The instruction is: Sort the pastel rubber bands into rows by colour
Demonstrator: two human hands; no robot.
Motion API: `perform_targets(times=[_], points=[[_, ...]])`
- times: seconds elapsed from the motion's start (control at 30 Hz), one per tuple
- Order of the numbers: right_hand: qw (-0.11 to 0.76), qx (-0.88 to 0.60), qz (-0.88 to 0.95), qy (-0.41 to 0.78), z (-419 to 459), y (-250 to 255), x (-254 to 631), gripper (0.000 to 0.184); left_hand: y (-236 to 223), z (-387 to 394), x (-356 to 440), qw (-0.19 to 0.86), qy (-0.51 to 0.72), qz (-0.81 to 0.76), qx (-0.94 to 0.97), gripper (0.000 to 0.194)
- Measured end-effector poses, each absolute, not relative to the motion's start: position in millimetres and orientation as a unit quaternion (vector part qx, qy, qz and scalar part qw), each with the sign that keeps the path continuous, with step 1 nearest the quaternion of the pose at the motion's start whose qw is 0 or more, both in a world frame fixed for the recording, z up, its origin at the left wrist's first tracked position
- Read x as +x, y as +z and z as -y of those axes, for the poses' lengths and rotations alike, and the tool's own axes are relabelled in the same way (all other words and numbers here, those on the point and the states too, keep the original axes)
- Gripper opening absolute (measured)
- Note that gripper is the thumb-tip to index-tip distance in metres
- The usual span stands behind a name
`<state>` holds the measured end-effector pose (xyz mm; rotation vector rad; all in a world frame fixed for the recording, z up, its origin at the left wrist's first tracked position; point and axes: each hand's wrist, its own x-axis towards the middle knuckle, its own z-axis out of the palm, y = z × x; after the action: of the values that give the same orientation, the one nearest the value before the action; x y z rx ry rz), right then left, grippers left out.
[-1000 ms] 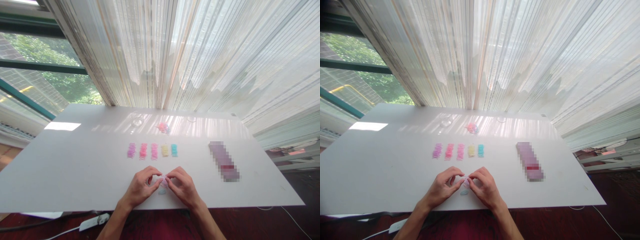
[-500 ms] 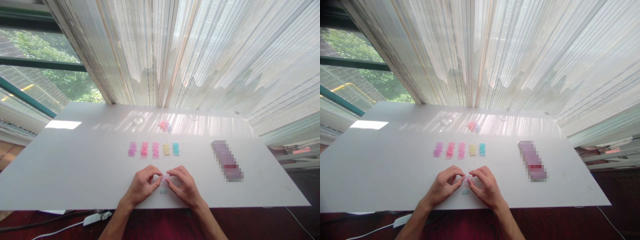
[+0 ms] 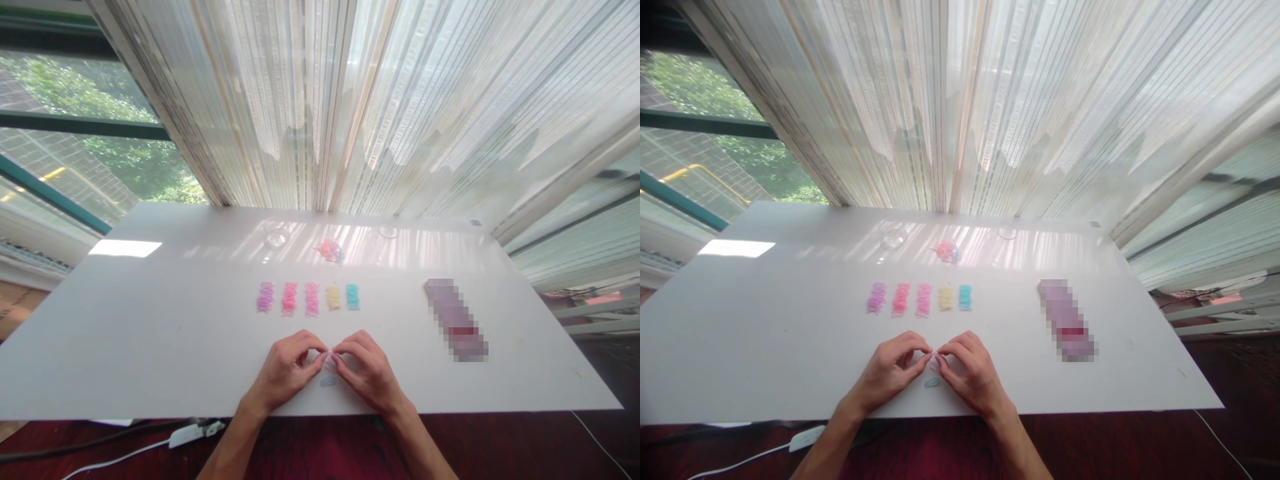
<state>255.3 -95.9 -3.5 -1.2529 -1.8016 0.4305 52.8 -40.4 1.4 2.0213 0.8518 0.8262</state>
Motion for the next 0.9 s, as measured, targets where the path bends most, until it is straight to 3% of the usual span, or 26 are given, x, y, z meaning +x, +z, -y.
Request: perform_targets(times=[0.9], points=[[0.446, -0.5, 0.724, 0.163, 95.7, -1.6, 256.6, 0.009, -0.1, 41.6, 53.5, 0.372, 0.328, -0.338, 0.8, 0.006]])
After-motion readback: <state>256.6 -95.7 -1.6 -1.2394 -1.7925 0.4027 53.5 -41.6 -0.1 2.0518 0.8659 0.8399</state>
